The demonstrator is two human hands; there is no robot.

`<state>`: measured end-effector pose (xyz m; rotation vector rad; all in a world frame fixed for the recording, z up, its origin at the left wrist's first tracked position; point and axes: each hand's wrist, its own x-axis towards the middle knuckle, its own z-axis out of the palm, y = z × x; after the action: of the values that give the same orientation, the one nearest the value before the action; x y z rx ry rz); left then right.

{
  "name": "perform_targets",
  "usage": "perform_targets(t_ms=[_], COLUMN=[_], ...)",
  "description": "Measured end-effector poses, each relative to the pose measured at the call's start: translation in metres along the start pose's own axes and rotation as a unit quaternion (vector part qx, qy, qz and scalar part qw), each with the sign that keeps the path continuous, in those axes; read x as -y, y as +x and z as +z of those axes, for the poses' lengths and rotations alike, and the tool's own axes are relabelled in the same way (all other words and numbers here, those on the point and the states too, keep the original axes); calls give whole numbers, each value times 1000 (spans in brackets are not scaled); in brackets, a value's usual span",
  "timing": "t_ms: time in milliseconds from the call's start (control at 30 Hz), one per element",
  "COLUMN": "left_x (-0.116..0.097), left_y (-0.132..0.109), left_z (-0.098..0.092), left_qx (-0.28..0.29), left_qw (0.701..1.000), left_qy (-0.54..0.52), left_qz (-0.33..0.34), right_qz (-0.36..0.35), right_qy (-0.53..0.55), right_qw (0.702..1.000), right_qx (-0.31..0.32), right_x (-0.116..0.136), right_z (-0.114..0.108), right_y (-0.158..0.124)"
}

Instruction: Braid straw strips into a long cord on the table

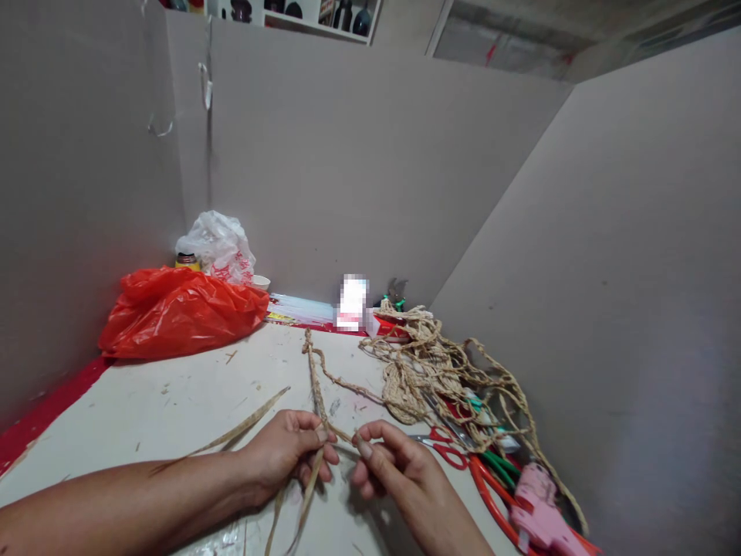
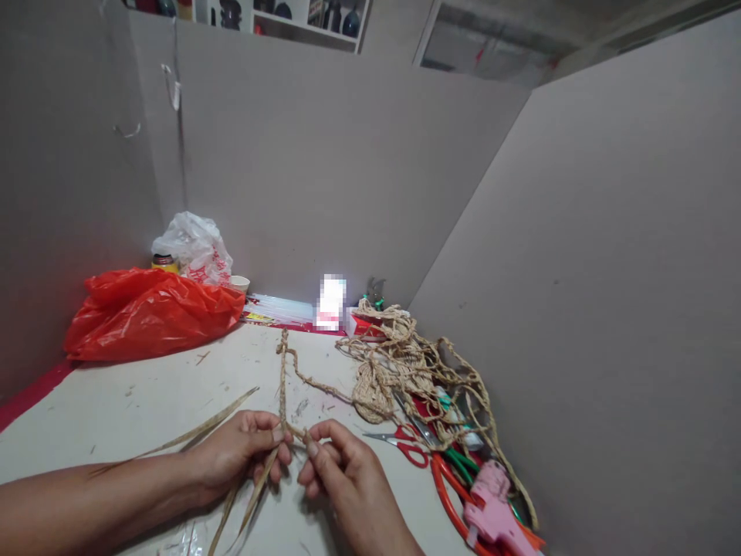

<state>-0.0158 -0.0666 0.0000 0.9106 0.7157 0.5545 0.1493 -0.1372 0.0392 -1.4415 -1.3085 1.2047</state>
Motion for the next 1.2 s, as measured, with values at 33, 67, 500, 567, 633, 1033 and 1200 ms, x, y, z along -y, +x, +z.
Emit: perform_targets(t_ms=[33,67,500,567,633,1033,1200], left_x=[-1,-3,-6,-6,-6,-3,-6], left_y=[-1,-1,-4,-4,-3,-1,-3], left_z=[1,1,2,2,3,-1,1], left_qx=[-1,-2,9,12,16,19,12], left_qw=[1000,1000,999,999,999,999,999], left_qy=[2,5,29,40,39,30,24], left_qz=[0,1,-16,-13,-22,-32,-44], right_qz=[-21,-46,73,62,49,-11,2], right_qy=[-13,-31,137,84,50,-22,25], right_qw=[1000,998,987,994,997,998,999], right_qx=[-12,-26,38,39,23,-63,-46], right_x=[4,9,22,11,4,-4,-3], right_z=[-1,-3,8,15,17,3,-20], right_y=[-1,-2,4,12,18,24,26])
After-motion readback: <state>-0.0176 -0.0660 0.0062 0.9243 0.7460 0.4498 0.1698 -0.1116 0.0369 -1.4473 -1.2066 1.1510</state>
